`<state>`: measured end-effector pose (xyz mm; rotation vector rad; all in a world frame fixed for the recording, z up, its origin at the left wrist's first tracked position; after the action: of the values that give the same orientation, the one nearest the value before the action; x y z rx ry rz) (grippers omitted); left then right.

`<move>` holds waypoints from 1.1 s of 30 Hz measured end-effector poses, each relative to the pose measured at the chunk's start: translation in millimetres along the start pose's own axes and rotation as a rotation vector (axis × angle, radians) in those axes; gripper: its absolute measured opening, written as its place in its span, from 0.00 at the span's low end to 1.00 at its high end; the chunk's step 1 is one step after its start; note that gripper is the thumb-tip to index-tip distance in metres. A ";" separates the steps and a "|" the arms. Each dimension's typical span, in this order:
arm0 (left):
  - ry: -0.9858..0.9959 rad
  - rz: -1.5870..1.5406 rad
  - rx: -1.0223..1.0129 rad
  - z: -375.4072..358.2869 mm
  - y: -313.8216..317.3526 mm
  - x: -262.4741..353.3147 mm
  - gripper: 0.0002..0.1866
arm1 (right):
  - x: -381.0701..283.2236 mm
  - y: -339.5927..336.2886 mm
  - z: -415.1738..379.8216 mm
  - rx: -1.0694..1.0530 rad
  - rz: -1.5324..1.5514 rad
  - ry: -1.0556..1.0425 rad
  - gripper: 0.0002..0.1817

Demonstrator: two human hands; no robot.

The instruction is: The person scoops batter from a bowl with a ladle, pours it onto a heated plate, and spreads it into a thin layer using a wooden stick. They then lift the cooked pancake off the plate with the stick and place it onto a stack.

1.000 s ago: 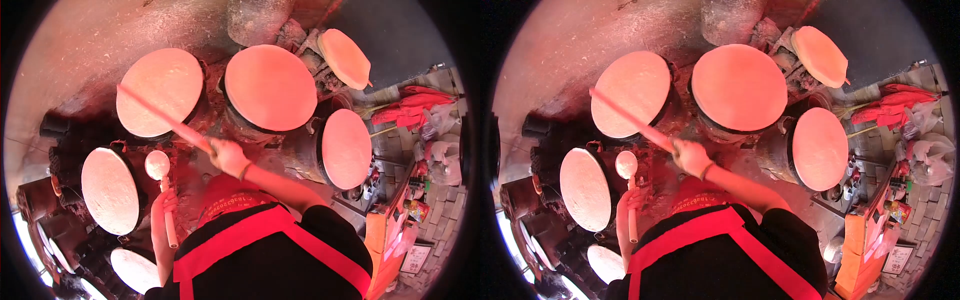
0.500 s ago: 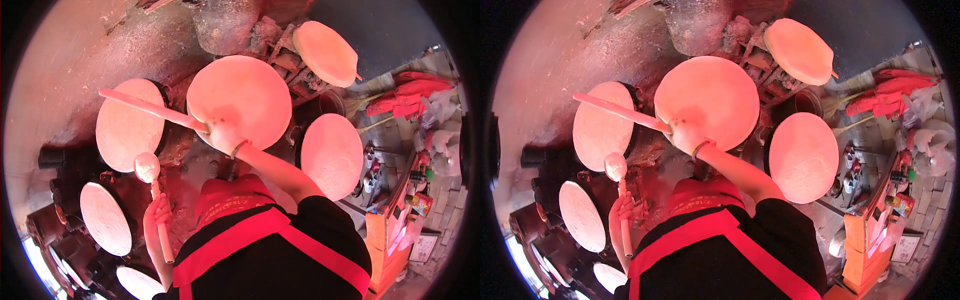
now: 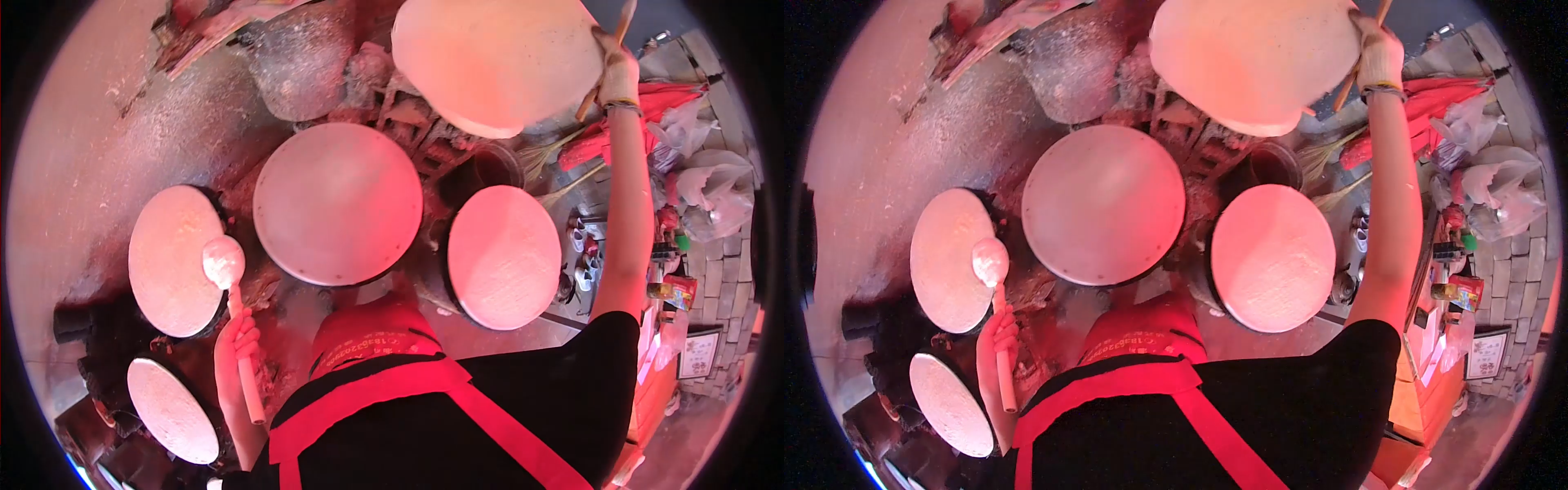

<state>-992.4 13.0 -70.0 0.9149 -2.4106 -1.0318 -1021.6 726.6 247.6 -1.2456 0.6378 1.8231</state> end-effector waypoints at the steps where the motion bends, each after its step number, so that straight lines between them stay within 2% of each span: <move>1: 0.014 -0.043 0.036 -1.6 5.7 -10.9 0.07 | 15.5 -30.8 15.5 0.100 -0.003 -0.031 0.11; 2: 0.014 -0.053 0.020 -0.5 6.1 -21.0 0.06 | 37.3 -55.8 13.2 0.237 -0.100 0.061 0.13; 3: 0.007 -0.108 0.007 0.4 3.0 -32.0 0.06 | 84.4 -74.5 37.2 0.205 -0.004 0.052 0.12; 6: 0.054 -0.219 -0.005 -6.5 0.7 -82.6 0.08 | 183.1 -79.7 23.0 0.124 0.160 0.228 0.08; 7: 0.073 -0.269 0.020 -15.2 7.2 -104.1 0.08 | 227.8 -83.8 22.9 0.157 0.162 0.329 0.09; 8: 0.096 -0.320 0.041 -22.5 12.0 -124.3 0.09 | 288.4 -96.5 43.0 0.141 0.014 0.287 0.09; 9: 0.082 -0.376 0.029 -30.7 13.9 -144.5 0.11 | 307.9 -86.2 20.9 0.151 0.038 0.396 0.08; 10: 0.097 -0.414 0.050 -40.5 13.2 -161.2 0.11 | 349.3 -79.9 13.3 0.136 0.155 0.428 0.08; 11: 0.110 -0.451 0.068 -49.8 15.3 -179.1 0.12 | 387.2 -79.1 1.5 0.142 0.145 0.512 0.09; 12: 0.122 -0.488 0.080 -56.9 18.5 -195.1 0.12 | 409.1 -79.8 -14.3 0.253 0.099 0.558 0.08; 13: 0.120 -0.538 0.065 -65.0 23.2 -210.7 0.13 | 434.3 -74.4 -25.8 0.221 0.174 0.606 0.02; 14: 0.117 -0.590 0.048 -72.7 27.8 -225.5 0.13 | 476.8 -78.8 -28.6 0.249 0.131 0.651 0.02; 18: 0.203 -0.638 0.076 -94.5 32.3 -264.8 0.14 | 540.1 -88.4 -37.2 0.406 0.327 0.504 0.10; 21: 0.268 -0.710 0.002 -113.1 18.3 -283.8 0.13 | 508.7 -103.8 -62.6 0.496 0.444 0.458 0.15; 22: 0.300 -0.718 0.011 -122.4 12.7 -290.6 0.13 | 431.5 -97.0 -91.9 0.500 0.217 0.508 0.18; 23: 0.342 -0.735 0.020 -131.9 8.9 -298.5 0.13 | 443.8 -74.9 -98.2 0.362 0.442 0.515 0.19; 24: 0.399 -0.763 0.023 -140.9 2.7 -307.2 0.12 | 360.3 -39.3 -138.3 0.234 0.501 0.625 0.24; 25: 0.583 -0.621 0.219 -157.8 -22.5 -314.6 0.12 | 346.1 -12.1 -165.9 0.012 0.483 0.764 0.24; 26: 0.728 -0.460 0.449 -180.2 -45.6 -326.1 0.11 | 317.9 19.5 -200.7 -0.197 0.370 0.809 0.20; 27: 0.709 -0.521 0.327 -188.2 -71.1 -341.4 0.11 | 292.4 49.2 -245.8 -0.337 0.262 0.859 0.13; 28: 0.518 -0.866 -0.080 -188.7 -36.0 -358.3 0.10 | 267.9 79.1 -294.4 -0.495 0.136 0.866 0.07; 29: 0.505 -0.948 -0.163 -198.8 -49.8 -373.0 0.11 | 241.1 112.9 -349.4 -0.795 0.127 0.753 0.05; 30: 0.593 -0.976 -0.173 -213.9 -64.9 -387.9 0.11 | 220.9 137.1 -417.3 -1.017 0.204 0.774 0.11; 31: 0.643 -1.055 -0.242 -221.4 -74.8 -399.6 0.11 | 201.6 156.2 -486.9 -1.306 0.249 0.842 0.09; 33: 0.800 -1.077 -0.238 -256.1 -113.8 -442.2 0.11 | 122.9 150.4 -621.2 -1.743 0.405 0.594 0.10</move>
<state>-484.3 126.9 -15.6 2.0910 -1.0415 -0.9194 -854.1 208.8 -109.4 -2.9512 -0.8094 2.2408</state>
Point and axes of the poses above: each hand's wrist, its own z-axis towards the middle knuckle, its own y-axis out of the palm, x = y × z, the point moved 10 cm from there along z, towards the middle knuckle, and after that the axes turned 1 degree about z, right-handed, at the moved point
